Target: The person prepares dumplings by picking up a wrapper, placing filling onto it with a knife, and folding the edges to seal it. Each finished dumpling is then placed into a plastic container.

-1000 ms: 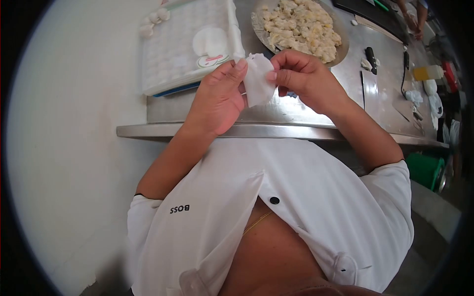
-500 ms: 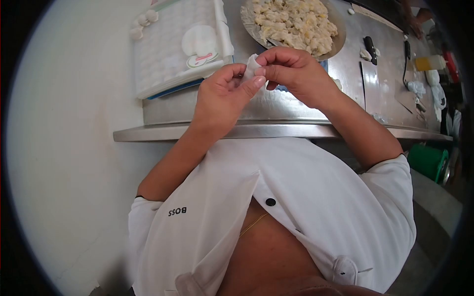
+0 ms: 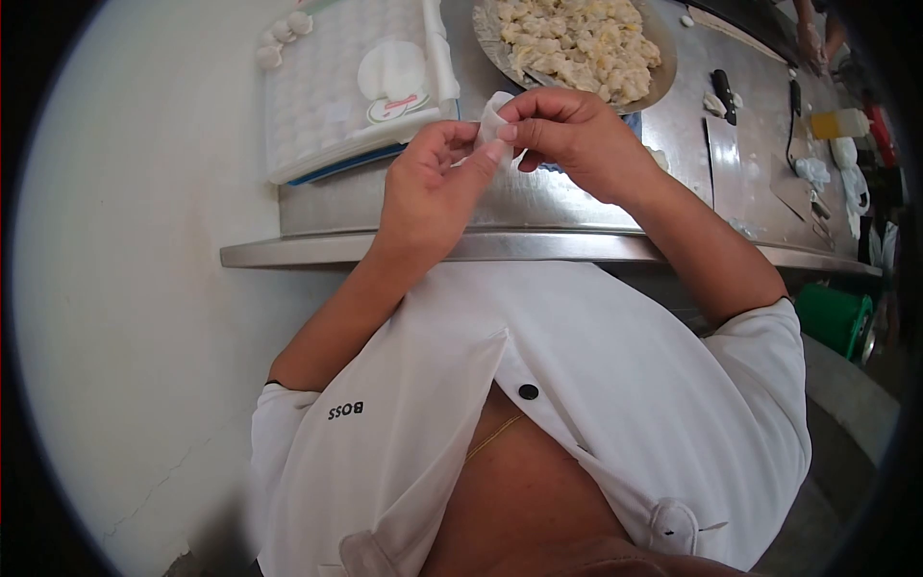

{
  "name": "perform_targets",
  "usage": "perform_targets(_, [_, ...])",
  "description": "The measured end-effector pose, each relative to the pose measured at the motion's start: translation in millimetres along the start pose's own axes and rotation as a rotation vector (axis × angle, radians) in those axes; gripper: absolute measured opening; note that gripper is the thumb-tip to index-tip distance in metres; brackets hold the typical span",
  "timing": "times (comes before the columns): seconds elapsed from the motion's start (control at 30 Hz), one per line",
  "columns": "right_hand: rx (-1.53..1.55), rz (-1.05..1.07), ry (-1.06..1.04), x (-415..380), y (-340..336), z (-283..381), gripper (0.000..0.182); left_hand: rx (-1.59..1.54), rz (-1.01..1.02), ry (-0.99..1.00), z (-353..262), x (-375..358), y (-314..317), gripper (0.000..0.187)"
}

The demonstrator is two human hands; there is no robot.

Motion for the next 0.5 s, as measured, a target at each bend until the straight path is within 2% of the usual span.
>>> perform_targets(0.07, [-0.002,0.003,0.003,-1,1,0,0.019,-0.067,0.102,-0.025,-3,-1,5,0.031])
perform_targets(0.17, [-0.055,0.008,0.015,-3,1,5,0.021,0.070,0.053,-0.051,-1,2,1,0.031])
perform_targets(0.3, [-0.100,0.007,0.029,-2,0,4,0.023,0.062,0.056,-0.083,9,6,-3,0.028])
perform_targets(0.4, [-0.043,-0.008,0.040,0,-3,6,0.020,-0.071,-0.001,-0.161,17,8,-6,0.027])
perform_targets(0.47, [0.030,-0.052,0.064,4,-11,1,0.017,-0.545,-0.059,-0.204,25,11,-11,0.024])
perform_targets(0.5, [0.105,-0.097,0.087,6,-16,-2,0.014,-0.546,-0.058,-0.203,26,12,-15,0.024])
Point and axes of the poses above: each hand's wrist, its own x-axis towards the middle knuckle, its own y-axis out of the palm, z = x × y, the point moved 3 cm from there along x, towards the middle knuckle, and after that the axes turned 5 degrees about z, right-handed, at the moved point
